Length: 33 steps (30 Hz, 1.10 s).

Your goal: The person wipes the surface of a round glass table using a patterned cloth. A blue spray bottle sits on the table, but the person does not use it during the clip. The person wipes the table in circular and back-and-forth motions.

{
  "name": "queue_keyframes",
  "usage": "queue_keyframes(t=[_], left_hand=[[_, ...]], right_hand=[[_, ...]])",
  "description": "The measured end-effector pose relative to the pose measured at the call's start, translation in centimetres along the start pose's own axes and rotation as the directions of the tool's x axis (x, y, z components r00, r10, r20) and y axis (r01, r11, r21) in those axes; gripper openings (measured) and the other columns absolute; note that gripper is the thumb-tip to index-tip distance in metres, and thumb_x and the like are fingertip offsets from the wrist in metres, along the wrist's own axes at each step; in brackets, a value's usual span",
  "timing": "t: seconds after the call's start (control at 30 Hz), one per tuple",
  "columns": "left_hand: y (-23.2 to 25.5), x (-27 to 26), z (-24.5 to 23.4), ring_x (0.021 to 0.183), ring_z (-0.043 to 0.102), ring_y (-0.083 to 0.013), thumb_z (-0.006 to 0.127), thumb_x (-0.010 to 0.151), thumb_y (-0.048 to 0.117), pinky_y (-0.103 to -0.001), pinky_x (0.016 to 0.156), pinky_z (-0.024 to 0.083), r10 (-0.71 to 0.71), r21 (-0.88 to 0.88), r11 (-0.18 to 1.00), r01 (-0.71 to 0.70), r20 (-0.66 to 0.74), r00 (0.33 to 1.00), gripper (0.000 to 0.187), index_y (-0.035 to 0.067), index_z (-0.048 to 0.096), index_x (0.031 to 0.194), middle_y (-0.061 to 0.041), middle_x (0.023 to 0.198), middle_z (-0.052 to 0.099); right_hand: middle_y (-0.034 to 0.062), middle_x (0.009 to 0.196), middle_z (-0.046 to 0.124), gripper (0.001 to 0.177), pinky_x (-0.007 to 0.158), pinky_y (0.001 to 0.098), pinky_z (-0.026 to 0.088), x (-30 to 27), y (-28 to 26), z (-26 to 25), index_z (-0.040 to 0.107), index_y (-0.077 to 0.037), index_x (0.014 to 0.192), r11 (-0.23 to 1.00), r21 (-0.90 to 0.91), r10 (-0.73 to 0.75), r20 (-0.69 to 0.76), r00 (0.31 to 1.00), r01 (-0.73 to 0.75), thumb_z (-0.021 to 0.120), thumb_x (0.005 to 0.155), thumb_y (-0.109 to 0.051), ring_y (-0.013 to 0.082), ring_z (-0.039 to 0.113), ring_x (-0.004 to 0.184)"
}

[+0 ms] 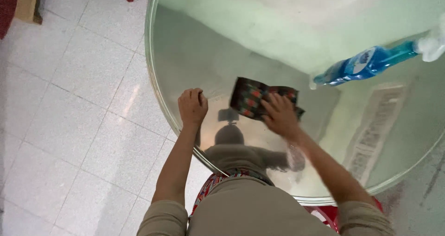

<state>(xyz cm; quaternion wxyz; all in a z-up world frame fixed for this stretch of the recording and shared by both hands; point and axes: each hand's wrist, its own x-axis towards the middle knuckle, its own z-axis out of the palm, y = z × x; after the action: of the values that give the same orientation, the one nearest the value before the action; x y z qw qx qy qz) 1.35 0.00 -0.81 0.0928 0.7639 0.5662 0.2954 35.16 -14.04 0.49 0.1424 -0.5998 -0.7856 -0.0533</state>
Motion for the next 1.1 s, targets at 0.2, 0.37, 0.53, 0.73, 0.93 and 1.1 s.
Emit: queue_keyframes(t=[0.2, 0.37, 0.53, 0.73, 0.93, 1.1], left_hand=[[0.3, 0.0, 0.3, 0.079, 0.066, -0.023, 0.067, 0.084, 0.019, -0.037, 0.074, 0.05, 0.01, 0.066, 0.998, -0.005, -0.064, 0.998, 0.016, 0.021, 0.062, 0.098, -0.001, 0.087, 0.058], [-0.1, -0.2, 0.8, 0.081, 0.066, -0.0232, 0.069, 0.082, 0.018, -0.038, 0.074, 0.05, 0.01, 0.07, 0.998, -0.007, -0.051, 0.999, 0.02, 0.022, 0.06, 0.099, 0.0, 0.089, 0.057], [0.3, 0.0, 0.2, 0.076, 0.064, -0.0238, 0.068, 0.083, 0.015, -0.037, 0.07, 0.049, 0.025, 0.054, 0.998, -0.021, -0.079, 0.997, 0.017, 0.02, 0.062, 0.098, -0.001, 0.085, 0.057], [-0.1, -0.2, 0.8, 0.08, 0.066, -0.0267, 0.069, 0.082, 0.017, -0.04, 0.072, 0.05, 0.038, 0.044, 0.998, -0.035, -0.064, 0.997, 0.019, 0.018, 0.063, 0.1, -0.004, 0.087, 0.059], [-0.3, -0.6, 1.5, 0.08, 0.067, -0.0255, 0.067, 0.084, 0.02, -0.039, 0.073, 0.051, 0.008, 0.054, 0.999, -0.006, -0.045, 0.999, 0.018, 0.021, 0.062, 0.1, -0.003, 0.089, 0.06], [-0.2, -0.3, 1.1, 0.081, 0.067, -0.0263, 0.065, 0.085, 0.021, -0.041, 0.073, 0.051, 0.012, 0.072, 0.997, -0.007, -0.059, 0.998, 0.016, 0.021, 0.062, 0.1, -0.003, 0.09, 0.06]], right_hand=[[0.021, 0.156, 0.05, 0.066, 0.112, 0.0621, 0.033, 0.1, 9.8, -1.9, 0.052, -0.021, 0.155, 0.993, -0.065, 0.111, 0.146, 0.983, -0.102, 0.062, 0.092, -0.035, 0.0422, 0.047, 0.141], [0.0308, 0.152, 0.047, 0.056, 0.108, 0.0651, 0.026, 5.4, 10.7, 0.6, 0.055, -0.007, 0.154, 0.849, -0.224, 0.484, -0.03, 0.875, -0.478, 0.062, 0.104, -0.03, 0.0468, 0.041, 0.141], [0.0312, 0.16, 0.036, 0.054, 0.112, 0.0654, 0.014, 8.2, 8.9, 0.7, 0.046, -0.01, 0.158, 0.73, -0.222, 0.672, 0.065, 0.737, -0.646, 0.048, 0.11, -0.035, 0.0471, 0.027, 0.149], [0.0292, 0.158, 0.036, 0.053, 0.111, 0.0702, 0.015, 6.9, 10.6, 2.0, 0.048, -0.013, 0.156, 0.76, -0.137, 0.644, 0.025, 0.764, -0.636, 0.057, 0.11, -0.039, 0.0491, 0.027, 0.147], [0.0181, 0.165, 0.027, 0.052, 0.119, 0.0662, 0.003, 9.0, 13.7, 0.6, 0.047, -0.022, 0.148, 0.657, 0.011, 0.727, 0.257, 0.637, -0.754, 0.063, 0.103, -0.045, 0.0397, 0.014, 0.154], [0.0172, 0.159, 0.029, 0.043, 0.116, 0.071, 0.009, 9.9, 15.1, 2.3, 0.048, -0.023, 0.139, 0.648, 0.088, 0.741, 0.157, 0.653, -0.756, 0.069, 0.103, -0.029, 0.0446, 0.016, 0.151]])
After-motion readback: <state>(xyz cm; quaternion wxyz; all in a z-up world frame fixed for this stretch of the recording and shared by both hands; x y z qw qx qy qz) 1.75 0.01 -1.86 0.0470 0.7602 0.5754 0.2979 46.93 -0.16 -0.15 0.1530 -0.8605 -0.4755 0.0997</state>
